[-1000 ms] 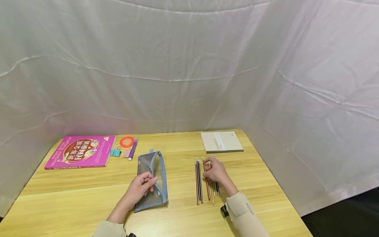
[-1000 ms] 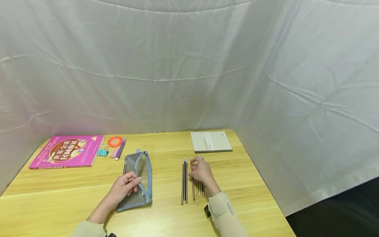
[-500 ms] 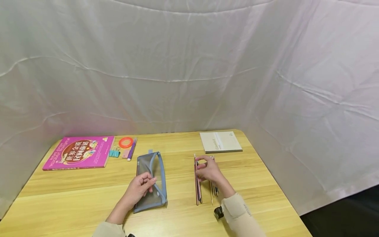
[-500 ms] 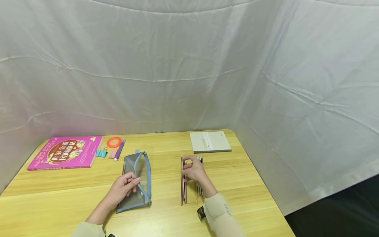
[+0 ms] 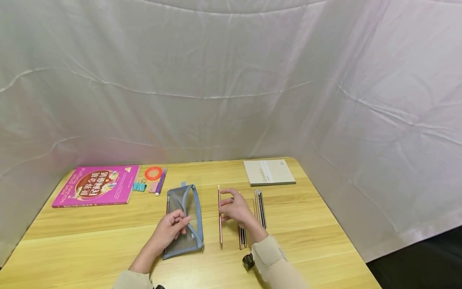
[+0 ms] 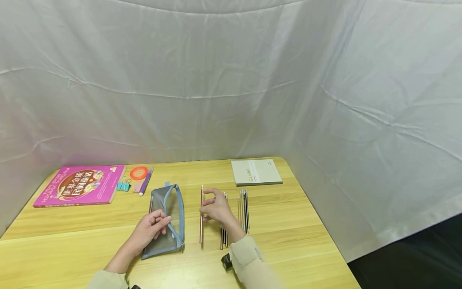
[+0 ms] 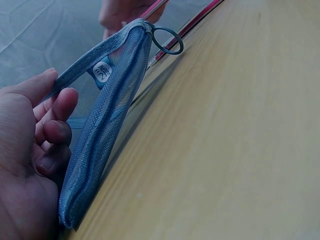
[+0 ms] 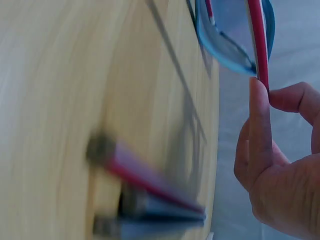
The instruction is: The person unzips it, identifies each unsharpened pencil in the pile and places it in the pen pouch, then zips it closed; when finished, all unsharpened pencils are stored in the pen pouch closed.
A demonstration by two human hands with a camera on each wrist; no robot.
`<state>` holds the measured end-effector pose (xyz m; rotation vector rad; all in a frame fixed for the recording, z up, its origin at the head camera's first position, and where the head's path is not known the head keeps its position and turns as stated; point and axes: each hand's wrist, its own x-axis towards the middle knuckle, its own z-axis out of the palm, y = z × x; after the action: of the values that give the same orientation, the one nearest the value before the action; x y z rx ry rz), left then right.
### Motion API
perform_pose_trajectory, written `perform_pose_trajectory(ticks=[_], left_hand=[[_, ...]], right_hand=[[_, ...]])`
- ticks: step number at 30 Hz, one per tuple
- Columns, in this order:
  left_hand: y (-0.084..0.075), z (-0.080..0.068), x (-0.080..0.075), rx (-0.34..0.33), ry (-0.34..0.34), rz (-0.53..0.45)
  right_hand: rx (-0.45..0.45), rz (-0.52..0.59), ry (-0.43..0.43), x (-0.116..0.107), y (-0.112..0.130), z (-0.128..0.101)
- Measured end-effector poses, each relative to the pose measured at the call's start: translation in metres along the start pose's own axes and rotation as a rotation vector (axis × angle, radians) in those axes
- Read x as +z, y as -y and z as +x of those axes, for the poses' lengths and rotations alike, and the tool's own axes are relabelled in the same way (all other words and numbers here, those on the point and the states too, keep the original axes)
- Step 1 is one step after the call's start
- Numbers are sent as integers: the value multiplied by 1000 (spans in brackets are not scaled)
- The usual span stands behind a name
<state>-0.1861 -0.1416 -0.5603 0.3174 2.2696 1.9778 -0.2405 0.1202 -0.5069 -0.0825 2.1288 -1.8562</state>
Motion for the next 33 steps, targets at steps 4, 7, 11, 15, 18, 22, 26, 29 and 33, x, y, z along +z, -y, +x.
perform_pose_trajectory(ticks=[4, 7, 11, 15, 18, 22, 26, 29, 33], left_hand=[[0, 1, 0, 6, 1, 2], [0, 1, 0, 6, 3, 2], [-1, 1, 1, 0, 3, 0], [-2, 0, 1, -10, 3, -1], [-2, 1, 1, -14, 4, 0], [-3, 1, 1, -18, 3, -3], [-3, 0, 1, -20, 5, -9], [-3, 0, 1, -20, 8, -10], [-2, 1, 0, -18, 11, -4]], right_hand=[[-21, 30, -12, 15, 1, 5], [-37, 40, -33, 24, 3, 8], [-61, 62, -67, 33, 7, 10], [-90, 87, -69, 41, 8, 11], [-93, 92, -55, 45, 8, 12], [-74, 76, -35, 50, 6, 14], [-65, 45, 3, 53, 3, 13], [-66, 37, 34, 57, 1, 13], [-69, 39, 55, 65, -1, 15]])
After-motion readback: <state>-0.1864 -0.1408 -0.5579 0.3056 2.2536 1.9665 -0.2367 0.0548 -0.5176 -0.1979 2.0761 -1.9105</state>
